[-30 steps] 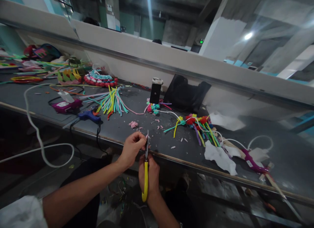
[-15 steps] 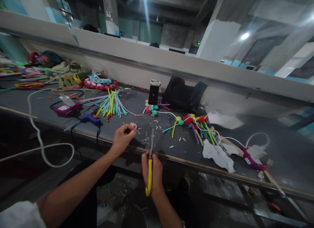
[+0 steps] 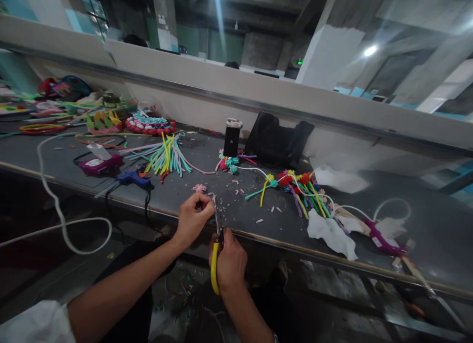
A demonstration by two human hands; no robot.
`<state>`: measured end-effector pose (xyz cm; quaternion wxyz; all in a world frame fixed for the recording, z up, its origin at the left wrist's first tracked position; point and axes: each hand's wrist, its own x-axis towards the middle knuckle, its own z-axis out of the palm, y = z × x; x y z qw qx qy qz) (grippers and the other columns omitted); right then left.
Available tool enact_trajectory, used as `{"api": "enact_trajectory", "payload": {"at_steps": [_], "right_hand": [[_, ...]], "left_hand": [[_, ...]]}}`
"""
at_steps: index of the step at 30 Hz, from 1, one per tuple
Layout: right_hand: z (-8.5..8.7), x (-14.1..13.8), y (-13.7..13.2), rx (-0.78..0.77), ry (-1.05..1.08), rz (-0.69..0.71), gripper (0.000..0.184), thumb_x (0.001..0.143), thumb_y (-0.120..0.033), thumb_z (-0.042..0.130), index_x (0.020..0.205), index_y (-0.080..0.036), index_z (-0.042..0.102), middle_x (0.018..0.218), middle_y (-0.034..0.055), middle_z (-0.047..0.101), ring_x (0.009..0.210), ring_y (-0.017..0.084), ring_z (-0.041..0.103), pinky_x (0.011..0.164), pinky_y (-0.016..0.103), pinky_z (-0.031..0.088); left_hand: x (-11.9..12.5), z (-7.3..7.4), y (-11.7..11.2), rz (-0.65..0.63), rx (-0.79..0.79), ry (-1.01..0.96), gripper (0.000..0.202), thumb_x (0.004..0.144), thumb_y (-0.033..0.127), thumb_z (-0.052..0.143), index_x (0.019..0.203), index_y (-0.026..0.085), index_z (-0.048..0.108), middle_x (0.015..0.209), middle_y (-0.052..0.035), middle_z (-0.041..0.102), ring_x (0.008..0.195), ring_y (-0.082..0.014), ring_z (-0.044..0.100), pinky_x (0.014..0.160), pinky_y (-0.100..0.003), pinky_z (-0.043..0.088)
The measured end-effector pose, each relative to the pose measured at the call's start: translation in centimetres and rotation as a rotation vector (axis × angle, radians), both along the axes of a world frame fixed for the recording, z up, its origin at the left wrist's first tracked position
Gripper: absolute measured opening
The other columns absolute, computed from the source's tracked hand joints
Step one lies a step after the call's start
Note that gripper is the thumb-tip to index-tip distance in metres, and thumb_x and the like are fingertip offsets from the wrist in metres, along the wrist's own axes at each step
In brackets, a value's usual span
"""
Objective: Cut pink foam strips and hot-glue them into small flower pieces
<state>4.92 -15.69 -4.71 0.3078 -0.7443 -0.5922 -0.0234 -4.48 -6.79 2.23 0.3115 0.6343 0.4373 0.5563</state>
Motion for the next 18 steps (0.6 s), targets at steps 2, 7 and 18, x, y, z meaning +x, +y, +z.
{"api": "enact_trajectory", "payload": {"at_steps": [2, 7, 18], "right_hand": [[-0.11, 0.06, 0.02, 0.0, -0.012, -0.007, 0.03, 0.093, -0.035, 0.043, 0.104, -0.017, 0.065, 0.071, 0.0062, 0.071, 0.059, 0.021, 0.067, 0.054, 0.026, 0.037], [-0.25, 0.01, -0.04, 0.019, -0.041, -0.004, 0.032, 0.094, -0.035, 0.042, 0.107, -0.017, 0.065, 0.073, 0.0079, 0.072, 0.058, 0.021, 0.067, 0.054, 0.026, 0.036], [0.23, 0.21, -0.13, 0.04, 0.137, 0.051, 0.032, 0.094, -0.034, 0.039, 0.098, -0.016, 0.065, 0.066, 0.0071, 0.068, 0.054, 0.018, 0.062, 0.053, 0.025, 0.037]], "left_hand": [[0.0, -0.03, -0.13, -0.011, -0.008, -0.002, 0.011, 0.07, 0.018, 0.058, 0.06, 0.018, 0.053, 0.057, 0.0057, 0.048, 0.055, -0.0096, 0.043, 0.056, -0.021, 0.034], [-0.01, 0.09, -0.34, -0.004, -0.03, -0.014, 0.011, 0.07, 0.018, 0.057, 0.059, 0.018, 0.053, 0.056, 0.0058, 0.048, 0.054, -0.0091, 0.043, 0.055, -0.021, 0.034], [0.04, -0.07, -0.33, -0.014, 0.005, 0.019, 0.012, 0.071, 0.018, 0.057, 0.06, 0.018, 0.052, 0.057, 0.0054, 0.048, 0.055, -0.0097, 0.044, 0.056, -0.021, 0.034]]}}
